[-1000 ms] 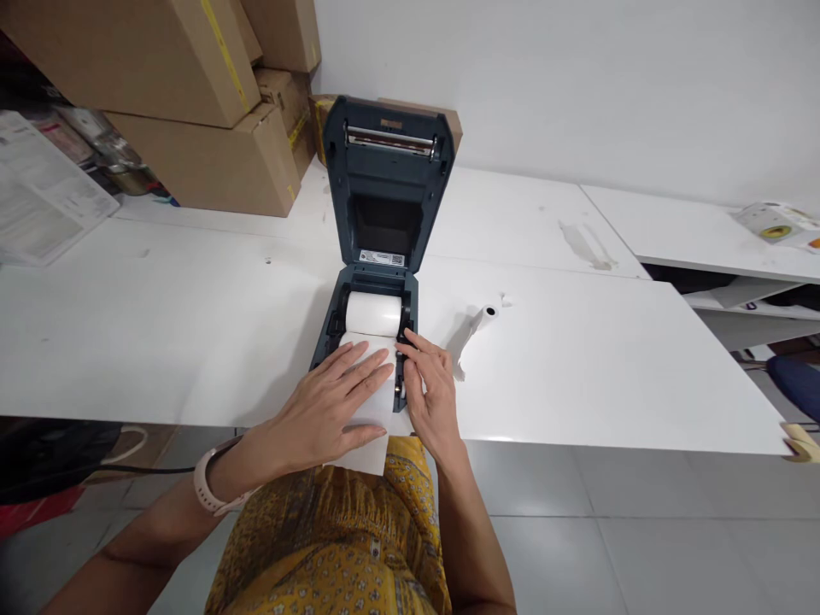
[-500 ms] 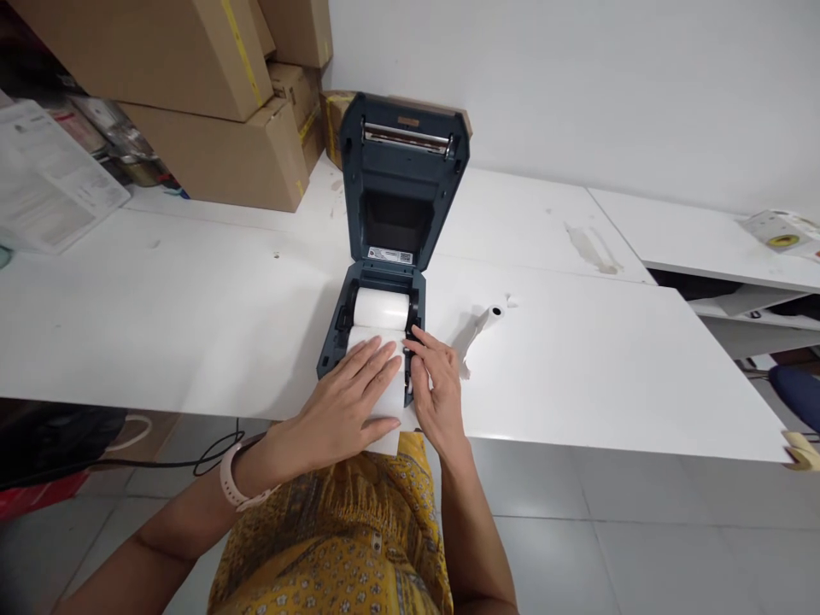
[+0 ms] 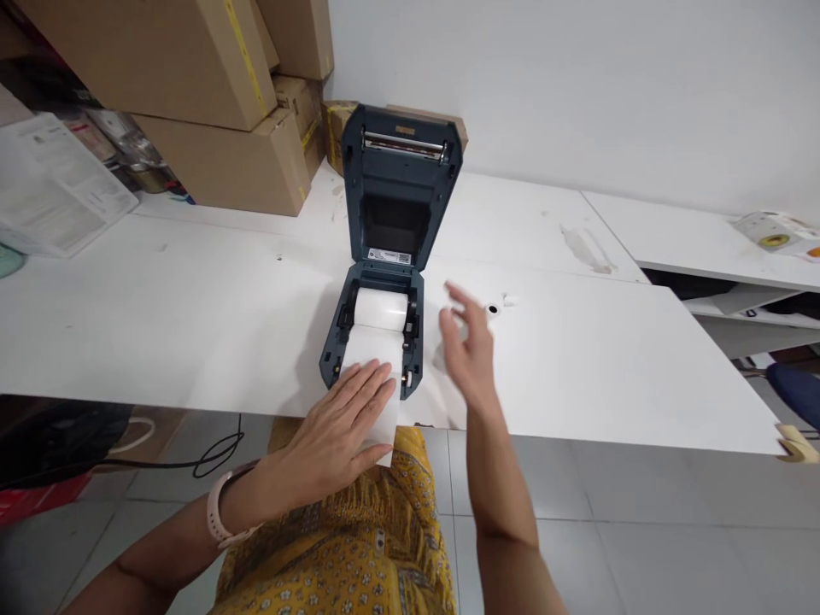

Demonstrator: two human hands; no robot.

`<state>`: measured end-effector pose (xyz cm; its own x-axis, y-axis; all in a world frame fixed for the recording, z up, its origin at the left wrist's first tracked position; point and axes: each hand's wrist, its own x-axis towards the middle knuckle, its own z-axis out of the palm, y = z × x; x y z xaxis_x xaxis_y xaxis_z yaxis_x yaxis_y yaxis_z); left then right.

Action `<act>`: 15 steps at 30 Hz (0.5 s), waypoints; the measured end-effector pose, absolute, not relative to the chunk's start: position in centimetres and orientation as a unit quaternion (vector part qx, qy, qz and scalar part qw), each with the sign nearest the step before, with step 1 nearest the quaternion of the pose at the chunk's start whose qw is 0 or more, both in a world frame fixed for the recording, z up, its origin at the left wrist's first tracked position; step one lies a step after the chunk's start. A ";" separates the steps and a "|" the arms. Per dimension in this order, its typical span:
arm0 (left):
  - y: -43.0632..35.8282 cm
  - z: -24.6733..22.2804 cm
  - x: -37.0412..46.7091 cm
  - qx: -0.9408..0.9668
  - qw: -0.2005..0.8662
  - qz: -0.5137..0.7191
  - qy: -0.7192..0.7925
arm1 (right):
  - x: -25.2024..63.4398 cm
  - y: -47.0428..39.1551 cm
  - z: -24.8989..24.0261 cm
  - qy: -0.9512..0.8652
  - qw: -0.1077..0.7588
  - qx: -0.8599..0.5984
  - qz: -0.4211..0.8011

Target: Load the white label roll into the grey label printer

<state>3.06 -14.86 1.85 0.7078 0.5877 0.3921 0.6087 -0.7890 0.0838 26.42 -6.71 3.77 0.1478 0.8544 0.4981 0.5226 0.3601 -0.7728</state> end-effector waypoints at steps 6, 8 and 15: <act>-16.7 1.4 3.0 -0.918 0.019 -0.212 -0.336 | 27.9 7.4 14.5 -0.582 0.578 -0.520 0.239; -17.0 1.7 2.9 -0.921 0.013 -0.213 -0.327 | 26.9 10.1 16.7 -0.572 0.559 -0.501 0.332; -17.4 3.6 1.5 -0.920 -0.083 -0.254 -0.288 | 24.6 4.6 14.7 -0.622 0.576 -0.458 0.269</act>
<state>1.45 -17.44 3.58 0.7052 0.5719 0.4191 0.4873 -0.8203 0.2993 24.61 4.64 14.71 0.0823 0.8791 0.4694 0.2587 0.4360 -0.8619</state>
